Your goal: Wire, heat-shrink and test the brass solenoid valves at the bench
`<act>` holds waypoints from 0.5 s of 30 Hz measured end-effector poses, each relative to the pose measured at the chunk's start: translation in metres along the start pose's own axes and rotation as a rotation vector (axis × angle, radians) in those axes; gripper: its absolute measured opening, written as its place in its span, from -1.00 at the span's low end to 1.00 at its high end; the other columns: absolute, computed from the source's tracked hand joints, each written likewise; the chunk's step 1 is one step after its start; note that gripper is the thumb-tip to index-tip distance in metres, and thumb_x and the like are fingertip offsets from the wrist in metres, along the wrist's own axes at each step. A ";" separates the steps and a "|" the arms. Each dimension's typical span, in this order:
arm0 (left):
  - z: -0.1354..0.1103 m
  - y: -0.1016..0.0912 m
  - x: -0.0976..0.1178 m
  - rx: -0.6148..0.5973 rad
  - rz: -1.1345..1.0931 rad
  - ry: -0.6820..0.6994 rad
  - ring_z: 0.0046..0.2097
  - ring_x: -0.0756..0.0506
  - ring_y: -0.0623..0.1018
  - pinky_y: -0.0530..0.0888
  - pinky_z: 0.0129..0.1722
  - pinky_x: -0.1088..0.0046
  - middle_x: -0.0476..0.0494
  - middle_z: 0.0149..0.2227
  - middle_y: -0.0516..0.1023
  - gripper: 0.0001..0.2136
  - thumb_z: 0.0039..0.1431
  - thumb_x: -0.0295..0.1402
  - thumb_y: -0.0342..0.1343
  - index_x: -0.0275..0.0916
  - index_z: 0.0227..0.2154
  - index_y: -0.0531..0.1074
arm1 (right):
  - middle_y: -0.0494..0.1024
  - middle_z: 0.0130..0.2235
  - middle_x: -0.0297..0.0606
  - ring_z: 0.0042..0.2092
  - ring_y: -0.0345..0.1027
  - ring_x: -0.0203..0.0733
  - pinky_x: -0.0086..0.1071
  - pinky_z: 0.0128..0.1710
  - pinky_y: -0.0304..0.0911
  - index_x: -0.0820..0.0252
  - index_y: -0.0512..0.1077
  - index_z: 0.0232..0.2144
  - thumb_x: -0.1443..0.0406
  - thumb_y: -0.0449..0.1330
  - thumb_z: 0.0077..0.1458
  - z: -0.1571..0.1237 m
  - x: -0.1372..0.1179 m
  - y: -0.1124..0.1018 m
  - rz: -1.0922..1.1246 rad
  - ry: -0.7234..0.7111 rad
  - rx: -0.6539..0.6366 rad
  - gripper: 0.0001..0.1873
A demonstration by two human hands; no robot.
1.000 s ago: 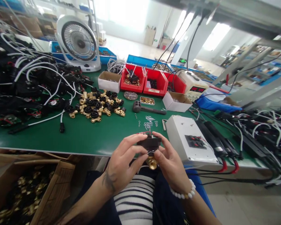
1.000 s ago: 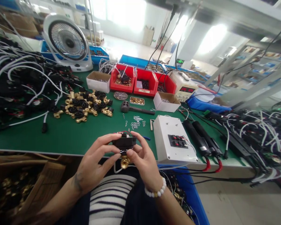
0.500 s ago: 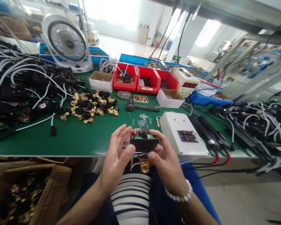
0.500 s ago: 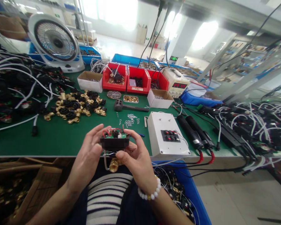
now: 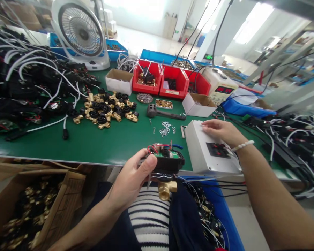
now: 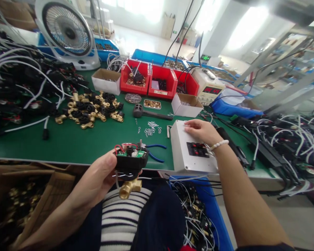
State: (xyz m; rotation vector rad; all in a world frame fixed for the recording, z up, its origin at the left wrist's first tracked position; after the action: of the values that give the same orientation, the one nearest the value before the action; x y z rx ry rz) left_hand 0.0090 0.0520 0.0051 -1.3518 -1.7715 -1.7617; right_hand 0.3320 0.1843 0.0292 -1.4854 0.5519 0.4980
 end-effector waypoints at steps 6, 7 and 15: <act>-0.004 0.003 0.001 -0.034 -0.001 0.004 -0.24 -0.16 0.65 0.54 -0.24 0.37 -0.24 -0.20 0.65 -0.49 0.10 0.01 0.23 -0.30 -0.05 0.46 | 0.62 -0.35 -0.15 -0.31 0.47 -0.05 -0.17 -0.22 0.36 0.20 0.56 -0.36 -0.06 0.32 -0.19 0.001 0.003 0.010 -0.002 -0.002 0.076 -0.52; -0.004 0.003 0.000 -0.034 -0.007 -0.009 -0.26 -0.17 0.65 0.54 -0.25 0.36 -0.24 -0.22 0.65 -0.49 0.09 0.02 0.23 -0.30 -0.07 0.46 | 0.62 -0.35 -0.15 -0.31 0.46 -0.05 -0.17 -0.22 0.36 0.20 0.56 -0.35 -0.06 0.31 -0.16 0.000 0.002 0.010 -0.011 -0.006 0.086 -0.53; -0.006 0.001 0.003 0.000 0.124 0.015 -0.10 -0.20 0.62 0.51 -0.08 0.31 -0.22 -0.10 0.63 -0.48 0.01 -0.05 0.33 -0.26 -0.04 0.43 | 0.59 -0.40 -0.18 -0.33 0.43 -0.05 -0.15 -0.18 0.33 0.19 0.57 -0.34 -0.04 0.22 -0.04 -0.004 -0.001 0.012 -0.069 -0.038 0.150 -0.57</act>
State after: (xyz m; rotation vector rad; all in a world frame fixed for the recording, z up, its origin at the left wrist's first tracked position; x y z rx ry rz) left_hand 0.0058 0.0474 0.0085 -1.4120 -1.6421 -1.7012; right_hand 0.3237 0.1811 0.0210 -1.3451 0.4959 0.4206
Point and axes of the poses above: each hand's wrist, its own z-axis towards the middle knuckle, its own y-axis out of the palm, x = y × z, the point moved 4 cm from there along z, towards the middle knuckle
